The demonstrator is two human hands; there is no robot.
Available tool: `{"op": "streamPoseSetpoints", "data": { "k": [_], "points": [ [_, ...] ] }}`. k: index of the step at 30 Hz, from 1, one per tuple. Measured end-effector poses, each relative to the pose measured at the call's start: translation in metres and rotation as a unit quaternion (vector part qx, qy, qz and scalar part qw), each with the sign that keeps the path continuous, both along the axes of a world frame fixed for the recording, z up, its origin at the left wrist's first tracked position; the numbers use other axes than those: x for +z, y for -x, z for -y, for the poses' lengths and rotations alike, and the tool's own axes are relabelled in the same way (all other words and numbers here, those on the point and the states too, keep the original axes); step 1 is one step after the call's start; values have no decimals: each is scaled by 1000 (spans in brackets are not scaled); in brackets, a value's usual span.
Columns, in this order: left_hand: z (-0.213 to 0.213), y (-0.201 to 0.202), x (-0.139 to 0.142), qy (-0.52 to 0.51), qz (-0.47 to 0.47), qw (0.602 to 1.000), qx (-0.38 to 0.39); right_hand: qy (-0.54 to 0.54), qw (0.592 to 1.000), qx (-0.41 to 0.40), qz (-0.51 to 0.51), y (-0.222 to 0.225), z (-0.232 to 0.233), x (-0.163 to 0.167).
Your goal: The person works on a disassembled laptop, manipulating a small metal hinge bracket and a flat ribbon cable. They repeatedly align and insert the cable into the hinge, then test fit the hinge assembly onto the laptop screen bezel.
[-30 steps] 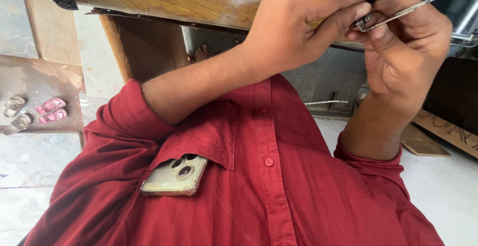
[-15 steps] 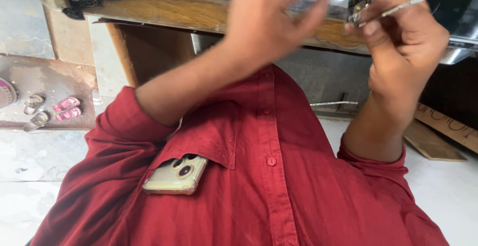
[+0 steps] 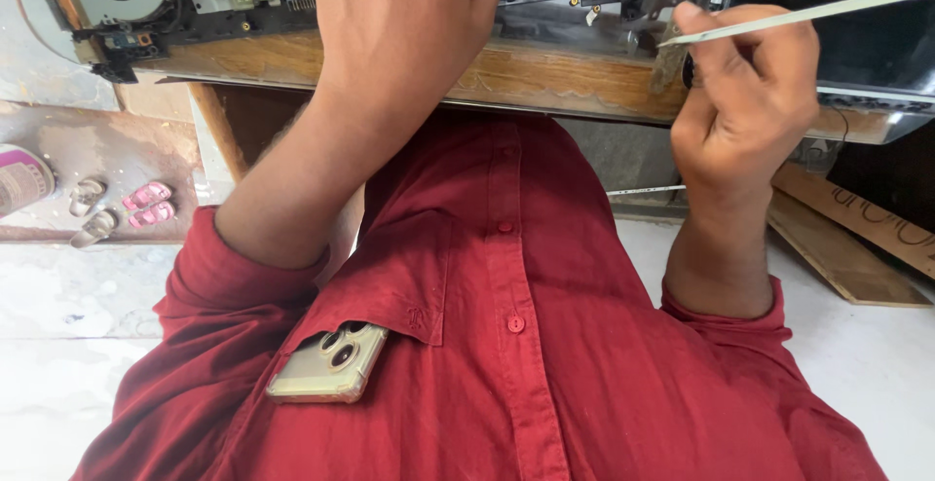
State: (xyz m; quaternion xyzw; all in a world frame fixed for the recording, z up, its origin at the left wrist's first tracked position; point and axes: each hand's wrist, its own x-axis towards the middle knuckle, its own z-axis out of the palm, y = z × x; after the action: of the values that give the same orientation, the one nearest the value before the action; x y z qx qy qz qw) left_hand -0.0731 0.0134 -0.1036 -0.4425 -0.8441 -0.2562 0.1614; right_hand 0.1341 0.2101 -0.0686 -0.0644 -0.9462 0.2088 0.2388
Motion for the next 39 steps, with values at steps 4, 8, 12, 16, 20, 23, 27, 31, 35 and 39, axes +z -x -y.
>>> {"op": "streamPoseSetpoints", "data": {
  "k": [4,8,12,16,20,23,27,31,35,39],
  "points": [
    [2,-2,6,18,-3,1000,-11,-21,1000,11,21,5,4,0],
    [0,2,14,10,34,999,-19,-68,997,18,20,13,9,-1],
    [0,3,28,-30,26,999,-33,-70,997,7,43,18,17,0],
    [1,0,41,-93,69,988,-106,-81,996,11,44,26,23,2],
    [-10,-4,42,-87,99,972,-193,-73,996,30,41,29,26,3],
    [-19,-5,38,-82,85,973,-197,-79,996,28,-11,30,24,-1],
    [-16,-5,38,-78,66,975,-196,-33,997,38,-59,28,23,-7],
    [-17,-3,42,-65,31,976,-207,-30,992,43,-117,31,21,-13],
    [-20,-4,50,-40,10,979,-201,-35,992,66,-106,27,16,-10],
    [-23,-4,55,-33,5,979,-202,-57,990,86,-99,21,12,-7]
  ]
}}
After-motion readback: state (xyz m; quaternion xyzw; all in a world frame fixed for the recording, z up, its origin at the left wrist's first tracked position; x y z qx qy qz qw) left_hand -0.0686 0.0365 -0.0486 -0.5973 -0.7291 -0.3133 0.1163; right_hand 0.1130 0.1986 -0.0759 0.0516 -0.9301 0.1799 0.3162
